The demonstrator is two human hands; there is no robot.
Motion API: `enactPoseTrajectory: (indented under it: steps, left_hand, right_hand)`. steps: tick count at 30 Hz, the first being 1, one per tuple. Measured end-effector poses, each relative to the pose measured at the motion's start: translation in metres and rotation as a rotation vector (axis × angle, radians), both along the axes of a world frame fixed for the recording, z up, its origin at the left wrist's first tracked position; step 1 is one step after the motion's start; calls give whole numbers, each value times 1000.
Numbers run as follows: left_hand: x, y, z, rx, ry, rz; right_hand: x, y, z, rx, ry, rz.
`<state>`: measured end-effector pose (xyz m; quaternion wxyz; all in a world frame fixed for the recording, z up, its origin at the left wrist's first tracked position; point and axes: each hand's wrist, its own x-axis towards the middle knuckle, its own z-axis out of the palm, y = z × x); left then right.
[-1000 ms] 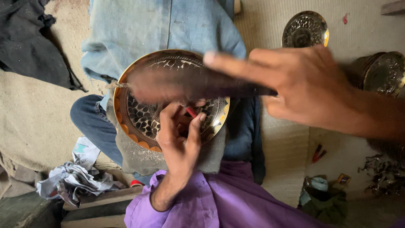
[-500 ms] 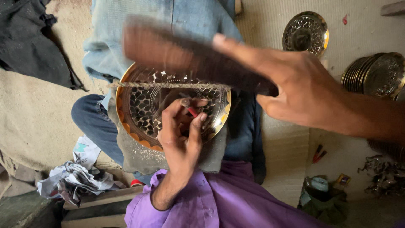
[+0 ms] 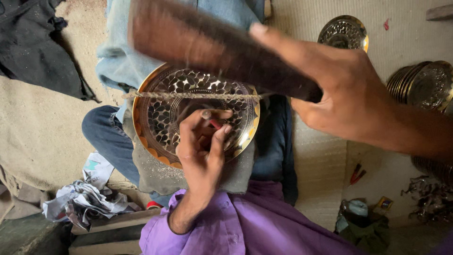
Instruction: The person sits cross-legged on the floor with an ornate brass plate resting on their lap. They hold a small red punch against the plate's patterned surface with one hand and strike it repeatedly with a wooden mallet in the other hand, repositioning the punch to work across the decorative design.
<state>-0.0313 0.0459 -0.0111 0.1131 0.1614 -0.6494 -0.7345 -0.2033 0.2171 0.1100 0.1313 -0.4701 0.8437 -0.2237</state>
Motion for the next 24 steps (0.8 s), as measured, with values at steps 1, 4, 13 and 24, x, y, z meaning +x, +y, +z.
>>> enactPoseTrajectory:
  steps: [1, 4, 13, 24]
  left_hand:
    - [-1, 1, 0, -16, -31, 14]
    - [-3, 1, 2, -82, -36, 9]
    - [-6, 0, 12, 49, -74, 67]
    - [-11, -10, 10, -237, -58, -239]
  right_hand:
    - [-1, 2, 3, 10, -6, 23]
    - [-3, 6, 6, 434, 183, 122]
    - [7, 13, -3, 293, 29, -5]
    - [37, 56, -34, 136, 106, -130]
